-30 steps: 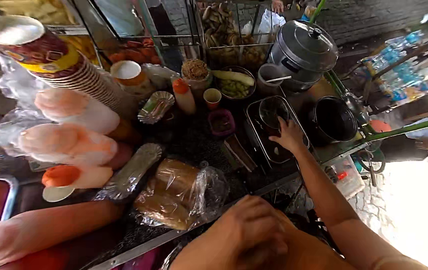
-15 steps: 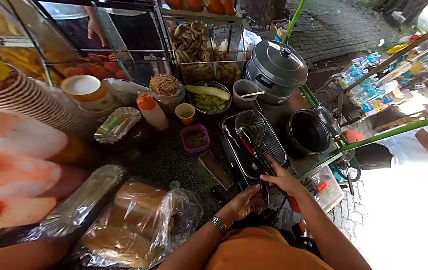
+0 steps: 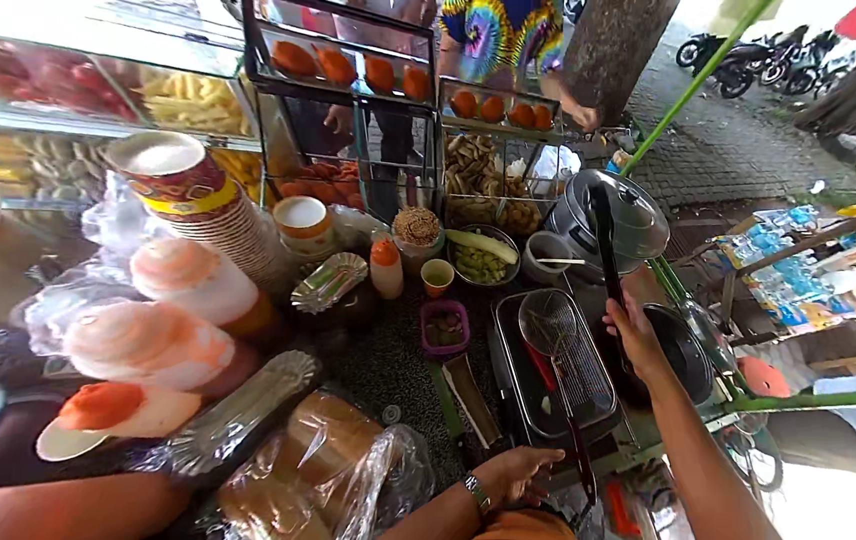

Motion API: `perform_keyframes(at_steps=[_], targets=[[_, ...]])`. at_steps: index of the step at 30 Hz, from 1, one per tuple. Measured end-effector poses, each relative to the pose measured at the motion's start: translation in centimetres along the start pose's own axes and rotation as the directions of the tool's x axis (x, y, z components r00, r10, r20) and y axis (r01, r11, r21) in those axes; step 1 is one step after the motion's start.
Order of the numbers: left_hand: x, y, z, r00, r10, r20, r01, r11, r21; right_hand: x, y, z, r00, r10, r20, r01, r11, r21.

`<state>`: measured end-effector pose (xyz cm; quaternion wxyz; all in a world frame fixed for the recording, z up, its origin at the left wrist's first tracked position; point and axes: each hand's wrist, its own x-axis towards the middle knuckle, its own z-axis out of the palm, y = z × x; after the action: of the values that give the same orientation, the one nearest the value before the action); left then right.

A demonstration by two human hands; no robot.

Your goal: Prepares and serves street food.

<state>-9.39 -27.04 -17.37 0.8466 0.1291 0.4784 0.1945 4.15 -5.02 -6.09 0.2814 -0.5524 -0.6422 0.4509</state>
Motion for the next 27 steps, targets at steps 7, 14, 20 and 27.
perform_keyframes(at_steps=[7,14,20,27], targets=[[0.2,0.3,-1.3,1.000,-0.025,0.001,0.025,0.999,0.024,-12.8,10.8,0.9,0.960,0.251,0.123,-0.207,0.934,-0.290],[0.4,0.0,-0.6,0.980,0.071,0.183,-0.047,0.990,-0.135,-16.8,8.2,5.8,0.910,0.307,0.279,-0.331,0.943,0.042],[-7.6,2.8,-3.4,0.958,0.285,0.008,-0.284,0.958,-0.040,-7.1,0.0,1.0,0.994,-0.077,0.084,0.109,0.860,-0.499],[-16.3,4.6,-8.6,0.806,0.529,-0.266,-0.432,0.832,0.347,12.5,-13.4,1.2,0.991,-0.130,0.025,0.098,0.590,-0.802]])
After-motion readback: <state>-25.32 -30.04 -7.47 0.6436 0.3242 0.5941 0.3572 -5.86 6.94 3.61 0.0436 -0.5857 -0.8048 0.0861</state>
